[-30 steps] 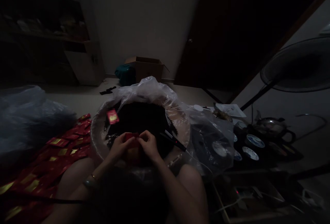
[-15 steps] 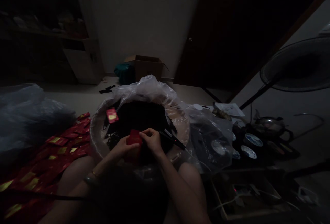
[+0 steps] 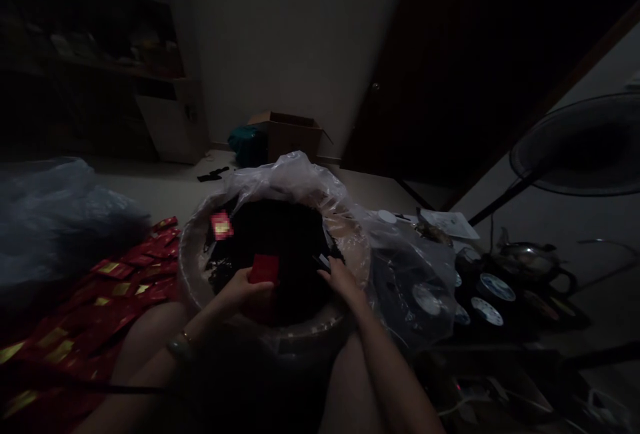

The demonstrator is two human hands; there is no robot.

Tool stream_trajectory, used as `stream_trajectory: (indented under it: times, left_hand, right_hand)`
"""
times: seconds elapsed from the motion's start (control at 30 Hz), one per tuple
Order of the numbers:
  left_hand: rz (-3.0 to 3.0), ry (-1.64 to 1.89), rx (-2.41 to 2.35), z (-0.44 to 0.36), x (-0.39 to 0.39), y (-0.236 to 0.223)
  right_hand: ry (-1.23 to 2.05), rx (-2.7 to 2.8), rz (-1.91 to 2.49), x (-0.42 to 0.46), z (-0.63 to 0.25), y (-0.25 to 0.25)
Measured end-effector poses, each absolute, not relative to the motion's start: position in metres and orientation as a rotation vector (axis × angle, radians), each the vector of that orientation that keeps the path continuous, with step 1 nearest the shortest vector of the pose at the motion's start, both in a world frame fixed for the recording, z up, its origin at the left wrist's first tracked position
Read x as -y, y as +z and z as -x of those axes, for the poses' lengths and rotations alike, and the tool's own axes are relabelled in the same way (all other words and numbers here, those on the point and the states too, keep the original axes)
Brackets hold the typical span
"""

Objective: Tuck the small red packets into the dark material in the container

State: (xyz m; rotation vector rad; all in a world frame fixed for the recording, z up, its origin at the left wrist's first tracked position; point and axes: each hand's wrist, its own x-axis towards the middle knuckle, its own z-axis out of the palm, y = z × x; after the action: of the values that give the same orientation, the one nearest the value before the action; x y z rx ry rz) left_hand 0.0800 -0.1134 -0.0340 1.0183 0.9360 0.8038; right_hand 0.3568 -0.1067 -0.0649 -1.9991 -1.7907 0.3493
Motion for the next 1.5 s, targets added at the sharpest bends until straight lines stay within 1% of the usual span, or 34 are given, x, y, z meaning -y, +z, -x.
stream_trajectory:
  times: [0.07,0.23,0.37,0.53,0.8,0.97,1.13,1.5]
  left_hand:
    - [-1.052,0.794,-0.952,-0.081,0.114,-0.033]
    - [-1.167,0.741,-0.966,-0.085,0.117,-0.034]
    - [-1.23,0.692,-0.954,-0.09,0.121,-0.034]
    - [-1.302,0.699,-0.935,-0.092,0.122,-0.033]
    - [-1.318,0.666,-0.962,-0.095,0.123,-0.035]
    - [-1.327,0.673,-0.883,-0.095,0.122,-0.036]
    - [-1.336,0.645,-0.897,-0.094,0.121,-0.036]
    - [-1.328,0.631,-0.93,-0.097,0.122,-0.034]
  right_hand:
    - [0.43,1.762,1.913,0.106,-0.349,-0.049]
    - [0.781,1.783,1.517,0.121,-0.308,-0.006]
    - [0.817,1.926,1.424,0.132,-0.277,0.007]
    - [0.873,1.871,1.476,0.133,-0.267,0.006]
    - [0.847,1.814,1.506,0.136,-0.271,0.008]
    - [0.882,1.825,1.5,0.133,-0.27,0.007]
    - [0.829,1.872,1.457,0.132,-0.266,0.006]
    - [0.696,1.924,1.54,0.137,-0.265,0.008]
